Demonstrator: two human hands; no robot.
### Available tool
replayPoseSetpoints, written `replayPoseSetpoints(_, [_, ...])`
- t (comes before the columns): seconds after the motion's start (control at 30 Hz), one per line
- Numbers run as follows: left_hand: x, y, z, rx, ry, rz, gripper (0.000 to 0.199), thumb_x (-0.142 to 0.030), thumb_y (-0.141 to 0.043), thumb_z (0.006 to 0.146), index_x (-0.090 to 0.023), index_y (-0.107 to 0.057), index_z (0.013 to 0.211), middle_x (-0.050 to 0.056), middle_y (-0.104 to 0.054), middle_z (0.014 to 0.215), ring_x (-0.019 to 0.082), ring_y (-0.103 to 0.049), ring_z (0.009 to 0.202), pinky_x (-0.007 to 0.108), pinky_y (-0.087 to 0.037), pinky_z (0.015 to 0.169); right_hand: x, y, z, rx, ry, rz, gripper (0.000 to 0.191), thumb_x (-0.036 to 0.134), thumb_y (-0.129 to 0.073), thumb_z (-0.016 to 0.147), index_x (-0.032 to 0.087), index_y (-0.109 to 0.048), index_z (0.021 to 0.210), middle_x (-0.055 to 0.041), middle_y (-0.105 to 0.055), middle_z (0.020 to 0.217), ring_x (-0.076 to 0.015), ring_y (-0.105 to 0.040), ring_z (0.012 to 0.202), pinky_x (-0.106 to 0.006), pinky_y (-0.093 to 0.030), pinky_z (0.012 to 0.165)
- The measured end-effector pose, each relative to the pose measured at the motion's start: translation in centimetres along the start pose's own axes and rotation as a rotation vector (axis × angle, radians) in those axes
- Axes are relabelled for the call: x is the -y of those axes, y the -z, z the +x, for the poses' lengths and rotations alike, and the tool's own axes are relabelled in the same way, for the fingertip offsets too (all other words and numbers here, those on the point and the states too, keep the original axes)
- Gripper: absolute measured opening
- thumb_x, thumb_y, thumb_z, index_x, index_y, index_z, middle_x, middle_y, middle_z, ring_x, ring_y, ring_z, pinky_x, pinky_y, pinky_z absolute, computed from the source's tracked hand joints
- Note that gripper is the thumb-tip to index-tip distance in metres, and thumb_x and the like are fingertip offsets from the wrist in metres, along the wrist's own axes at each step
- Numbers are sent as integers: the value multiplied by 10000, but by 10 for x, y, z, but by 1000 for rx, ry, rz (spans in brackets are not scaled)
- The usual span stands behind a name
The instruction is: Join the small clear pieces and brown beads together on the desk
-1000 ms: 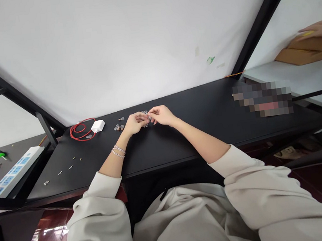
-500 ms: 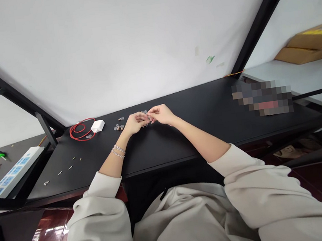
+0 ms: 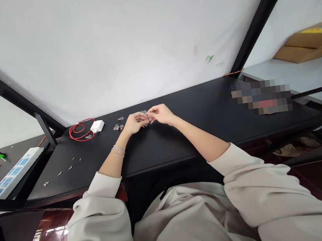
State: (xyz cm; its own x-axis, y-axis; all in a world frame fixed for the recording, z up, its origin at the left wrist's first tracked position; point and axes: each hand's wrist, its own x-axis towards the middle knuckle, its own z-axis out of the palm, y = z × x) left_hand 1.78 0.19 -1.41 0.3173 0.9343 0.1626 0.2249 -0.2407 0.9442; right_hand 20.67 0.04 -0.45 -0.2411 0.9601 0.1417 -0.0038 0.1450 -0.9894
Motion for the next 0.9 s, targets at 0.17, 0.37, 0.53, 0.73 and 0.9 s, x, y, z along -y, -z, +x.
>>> replayPoseSetpoints(0.17, [2,1,1,1,-12,2,366,-269,-923,604,-122,-717,868,89,-756,825,181,-696,707,333,-573,666,-1,0,1,5,-6,-37,121,133,-787,874,136,-732,765,-22,-702,616,-131,-685,558,-231,-618,564])
replayPoseSetpoints(0.37, [3,2,0,7,-17,-12,348,-241,-919,617,-119,-714,870,87,-754,818,172,-691,683,342,-586,672,0,0,0,16,-4,-32,141,90,-754,888,132,-727,756,-19,-691,609,-125,-676,552,-229,-615,559])
replayPoseSetpoints(0.53, [2,1,-1,15,-22,-21,323,-180,-895,637,-117,-709,893,81,-748,822,166,-694,683,345,-599,684,2,0,-1,16,1,-41,138,100,-754,891,138,-724,762,-11,-684,606,-120,-665,550,-223,-609,551])
replayPoseSetpoints(0.73, [3,0,-1,30,-40,-37,320,-167,-882,640,-127,-692,895,64,-742,823,169,-706,692,367,-616,728,5,1,-3,18,-1,-62,122,120,-755,899,133,-720,783,-39,-729,693,-113,-662,563,-193,-570,481])
replayPoseSetpoints(0.9, [5,-1,1,35,-59,-66,333,-212,-899,631,-129,-672,859,57,-730,829,174,-714,702,381,-622,747,5,0,-3,16,-7,-78,133,160,-760,909,139,-710,788,-39,-737,692,-111,-661,551,-187,-560,468])
